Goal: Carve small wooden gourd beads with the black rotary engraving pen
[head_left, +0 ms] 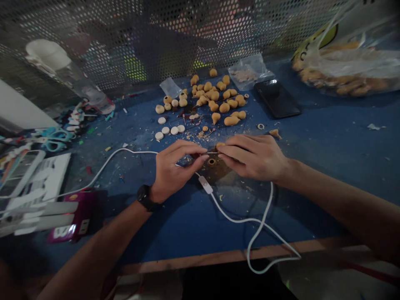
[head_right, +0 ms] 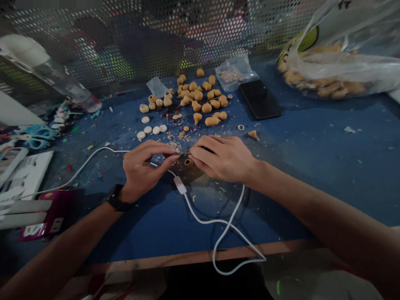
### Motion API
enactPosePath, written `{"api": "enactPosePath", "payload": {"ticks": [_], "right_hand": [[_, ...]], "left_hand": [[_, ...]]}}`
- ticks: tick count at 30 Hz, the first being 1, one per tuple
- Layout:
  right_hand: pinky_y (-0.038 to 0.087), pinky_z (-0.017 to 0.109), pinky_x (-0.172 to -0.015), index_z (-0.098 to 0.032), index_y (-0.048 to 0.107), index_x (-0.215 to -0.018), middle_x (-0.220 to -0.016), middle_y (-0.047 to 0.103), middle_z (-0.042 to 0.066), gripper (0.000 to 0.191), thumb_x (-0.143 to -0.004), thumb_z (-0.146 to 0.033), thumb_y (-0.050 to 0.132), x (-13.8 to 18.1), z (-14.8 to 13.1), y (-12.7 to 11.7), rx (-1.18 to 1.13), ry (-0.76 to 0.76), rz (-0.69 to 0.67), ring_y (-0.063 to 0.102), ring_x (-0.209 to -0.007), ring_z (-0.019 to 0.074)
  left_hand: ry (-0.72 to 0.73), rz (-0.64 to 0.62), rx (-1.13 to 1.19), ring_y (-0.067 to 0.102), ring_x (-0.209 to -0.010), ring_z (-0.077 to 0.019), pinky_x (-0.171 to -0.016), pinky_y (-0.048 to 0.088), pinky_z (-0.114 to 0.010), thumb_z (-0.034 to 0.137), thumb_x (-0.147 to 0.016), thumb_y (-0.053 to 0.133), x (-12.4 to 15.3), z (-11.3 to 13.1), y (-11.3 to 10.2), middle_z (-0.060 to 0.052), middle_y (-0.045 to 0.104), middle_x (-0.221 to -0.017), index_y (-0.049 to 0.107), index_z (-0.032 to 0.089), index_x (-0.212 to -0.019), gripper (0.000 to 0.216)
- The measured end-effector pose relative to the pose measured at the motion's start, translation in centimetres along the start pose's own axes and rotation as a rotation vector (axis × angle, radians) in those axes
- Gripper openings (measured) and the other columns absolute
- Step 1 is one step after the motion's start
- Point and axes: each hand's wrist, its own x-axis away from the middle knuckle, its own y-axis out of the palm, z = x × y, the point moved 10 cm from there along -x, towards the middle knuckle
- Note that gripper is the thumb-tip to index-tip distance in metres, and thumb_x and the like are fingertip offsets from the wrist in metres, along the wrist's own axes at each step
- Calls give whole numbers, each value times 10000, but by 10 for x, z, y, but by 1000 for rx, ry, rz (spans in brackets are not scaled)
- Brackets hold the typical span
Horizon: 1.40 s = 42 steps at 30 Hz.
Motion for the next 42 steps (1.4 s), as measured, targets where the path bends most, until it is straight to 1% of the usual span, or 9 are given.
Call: {"api": "enactPosePath", "payload": {"ticks": [7,14,18,24,29,32,34,38,42], "right_hand": [[642,307,-821,-231,795,-1245,-1105,846,46,172,-1171,-184,647,11,5,16,19,6,-175,797,-946,178],[595,283,-805,-183,765,-1173,-1054,835,48,96,-1173,-164,671,5,-5,5,65,-64,-86,762,-916,156],[607,300,-793,-217,774,-1208,-1080,836,35,133,-1161,-153,667,6,-3,11,83,-49,-139,772,-924,165],[590,314,-742,-211,767,-1261,-1106,842,54,166,-1143,-133,679,11,-5,13,63,-68,-146,775,-908,178],[603,319,-810,-221,780,-1260,-1132,850,47,199,-1162,-127,634,9,-16,12,102,-114,-148,773,-968,178],[591,306,-768,-212,793,-1220,-1120,855,45,187,-1178,-147,624,8,-16,13,125,-107,-143,765,-916,166],[565,309,-730,-225,800,-1197,-1091,853,36,206,-1184,-159,606,8,-11,19,121,-66,-190,751,-872,162],[561,329,-749,-240,814,-1134,-1084,855,48,240,-1181,-173,589,11,1,32,95,22,-291,760,-892,179],[547,326,-732,-225,819,-1118,-1007,824,48,226,-1176,-174,607,11,4,31,112,33,-273,748,-864,182]], "left_hand": [[-6,-34,31,873,-856,-170,-810,708,-284,313,-1090,911,1,-3,3,-33,925,-967,881,235,-1043,96],[2,-50,44,878,-857,-166,-807,708,-272,292,-1088,913,0,-2,4,-35,924,-966,880,229,-1041,86],[-6,-53,40,879,-854,-171,-813,714,-279,306,-1092,910,0,-3,4,-39,926,-964,884,230,-1039,96],[13,-98,54,891,-888,-166,-846,725,-266,255,-1081,915,1,0,8,-39,931,-994,884,229,-1056,48],[48,-151,81,897,-892,-171,-852,732,-276,247,-1100,892,4,6,14,-47,942,-1031,896,241,-1104,9],[16,-147,96,886,-873,-156,-815,711,-248,212,-1090,896,5,2,13,-43,941,-1034,899,237,-1104,28],[-9,-157,88,881,-863,-156,-800,704,-246,211,-1082,904,5,-3,14,-36,939,-1028,902,239,-1093,30],[-102,-176,67,898,-919,-197,-862,735,-310,225,-1076,900,6,-15,18,-46,944,-1046,920,257,-1084,39],[-203,-125,68,899,-941,-215,-899,750,-348,226,-1063,899,8,-28,16,-43,946,-1030,930,270,-1054,55]]}}
